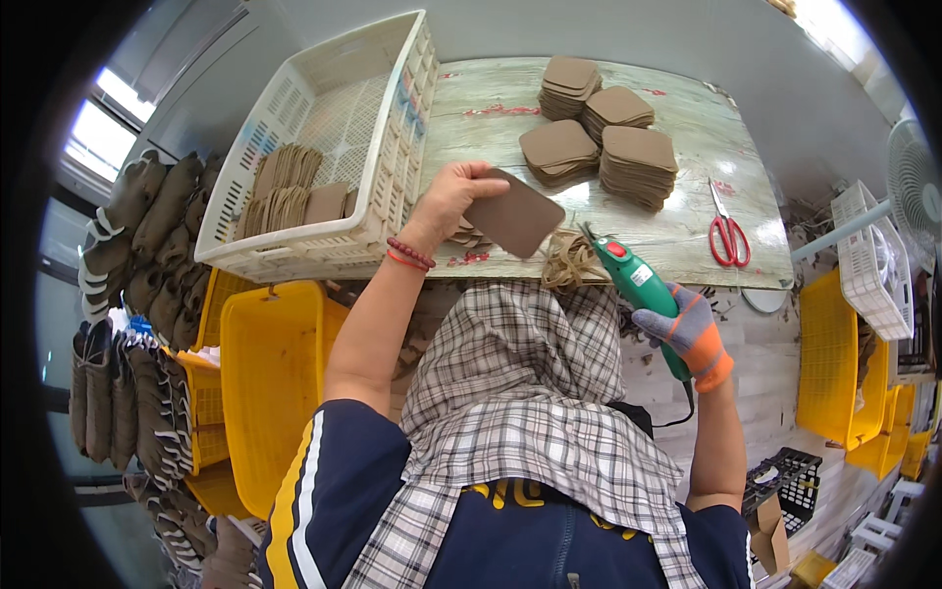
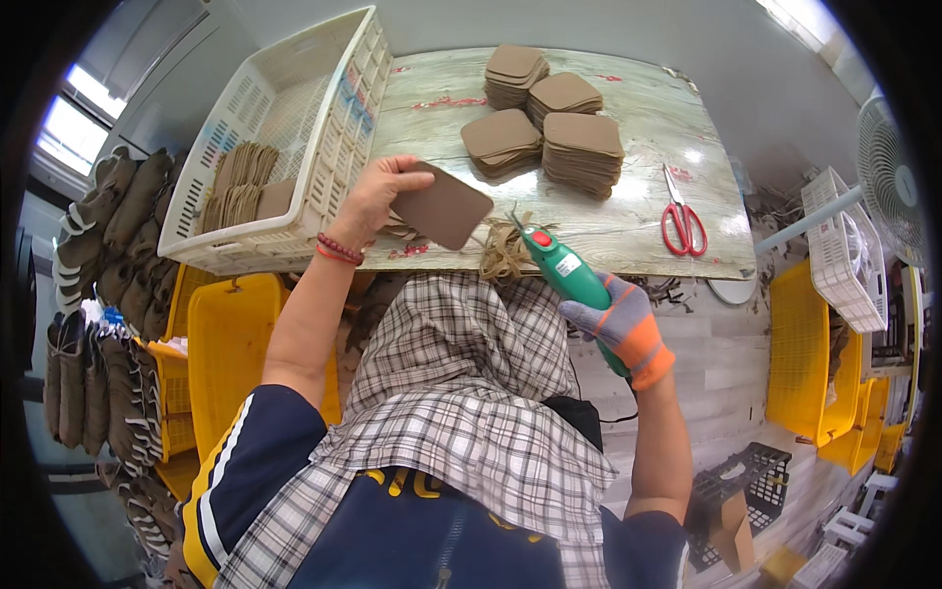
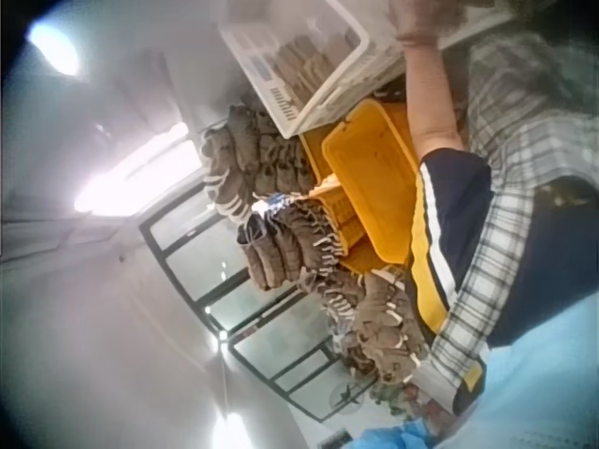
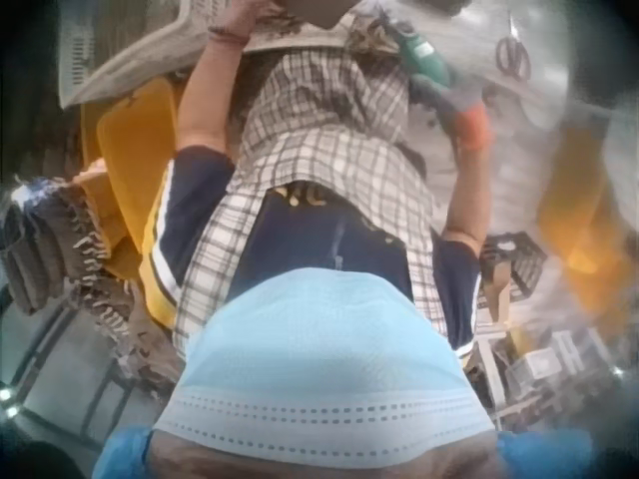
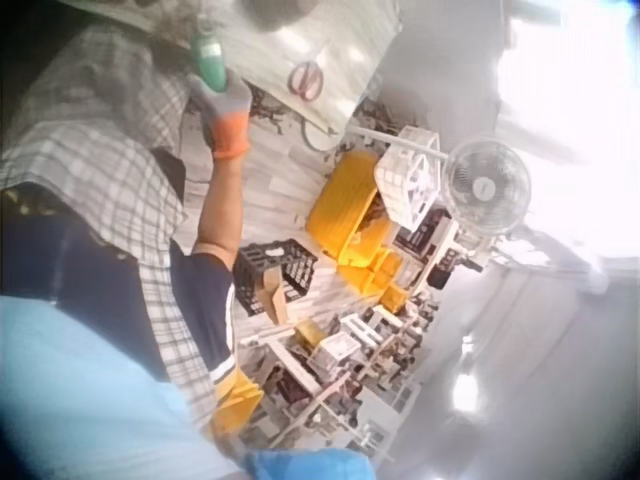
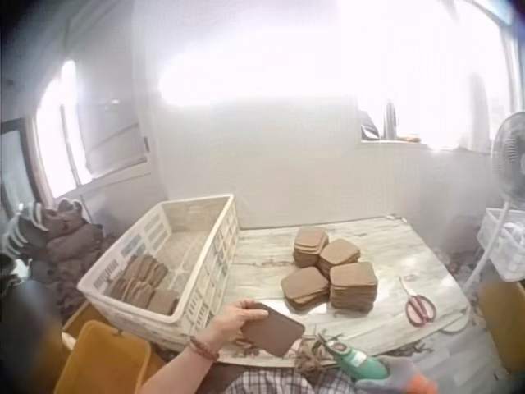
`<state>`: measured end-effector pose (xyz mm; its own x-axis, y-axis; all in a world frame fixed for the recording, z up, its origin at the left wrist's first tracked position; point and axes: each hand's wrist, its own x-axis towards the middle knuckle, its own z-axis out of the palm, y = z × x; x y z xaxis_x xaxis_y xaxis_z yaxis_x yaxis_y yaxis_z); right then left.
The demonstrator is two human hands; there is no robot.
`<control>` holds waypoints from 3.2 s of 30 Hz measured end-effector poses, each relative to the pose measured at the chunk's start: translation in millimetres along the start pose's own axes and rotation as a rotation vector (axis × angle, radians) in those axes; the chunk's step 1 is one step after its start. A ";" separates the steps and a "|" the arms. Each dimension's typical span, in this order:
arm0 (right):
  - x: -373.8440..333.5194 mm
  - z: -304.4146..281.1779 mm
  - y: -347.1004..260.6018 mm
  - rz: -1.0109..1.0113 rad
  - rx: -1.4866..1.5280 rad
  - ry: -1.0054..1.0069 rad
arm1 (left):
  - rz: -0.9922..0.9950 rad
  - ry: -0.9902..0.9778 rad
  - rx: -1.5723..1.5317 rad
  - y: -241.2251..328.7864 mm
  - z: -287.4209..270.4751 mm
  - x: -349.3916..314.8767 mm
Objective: The person uses a green rotary tool to smooth the edges of stacked brown cardboard pieces on a table. The person handles each piece individually, rotating it while applying the tool, then places it back on the stack.
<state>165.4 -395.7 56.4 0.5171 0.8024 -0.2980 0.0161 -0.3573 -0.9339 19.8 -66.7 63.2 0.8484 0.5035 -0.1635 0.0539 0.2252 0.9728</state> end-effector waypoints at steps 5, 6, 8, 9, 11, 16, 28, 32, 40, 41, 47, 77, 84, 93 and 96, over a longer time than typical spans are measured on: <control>0.1 2.1 6.2 0.044 0.013 0.064 | 0.116 0.371 0.254 -20.7 -66.3 19.9; 2.9 3.1 11.5 0.042 0.040 0.068 | 0.139 0.471 0.485 -28.3 -75.3 24.8; 5.2 4.4 14.0 0.045 0.053 0.067 | 0.121 0.614 0.956 -32.7 -78.5 27.8; 5.3 4.2 15.8 0.049 0.060 0.074 | 0.287 0.665 1.166 -36.5 -72.3 28.3; 5.8 4.5 21.2 0.054 0.080 0.075 | 0.643 0.750 1.568 -45.7 -60.0 33.2; 11.7 9.3 22.0 0.055 0.103 0.122 | 0.561 0.479 1.450 -52.6 -10.2 104.7; 20.3 10.8 24.9 0.069 0.132 0.172 | 0.504 0.571 1.080 -63.1 30.6 147.0; 30.7 18.5 26.1 -0.018 0.059 0.272 | 0.307 0.443 0.080 -55.6 41.2 118.3; 31.3 31.9 -5.7 -0.120 -0.023 0.383 | 0.239 0.193 -1.232 -44.9 108.8 65.8; 29.3 33.9 -10.4 -0.115 -0.008 0.382 | 0.221 0.194 -1.270 -44.1 112.1 65.5; 22.8 37.3 -19.0 -0.118 0.076 0.372 | 0.104 0.190 -1.458 -37.2 126.0 59.8; 14.1 4.9 -35.5 -0.120 0.222 0.364 | 0.075 -0.048 -0.938 -84.8 132.3 23.4; -3.1 -13.9 -30.2 -0.077 0.090 0.263 | 0.055 -0.093 -0.596 -65.7 93.0 25.0; -9.0 -9.9 -16.3 -0.057 0.047 0.204 | 0.043 -0.122 -0.175 -49.3 60.2 25.4; -5.7 -6.3 -9.9 -0.045 -0.012 0.230 | -0.019 -0.141 -0.157 -51.3 58.4 21.2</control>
<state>167.7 -399.8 68.6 0.6970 0.6880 -0.2021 0.0531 -0.3307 -0.9422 65.7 -116.3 19.3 0.9139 0.3787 -0.1463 -0.0027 0.3660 0.9306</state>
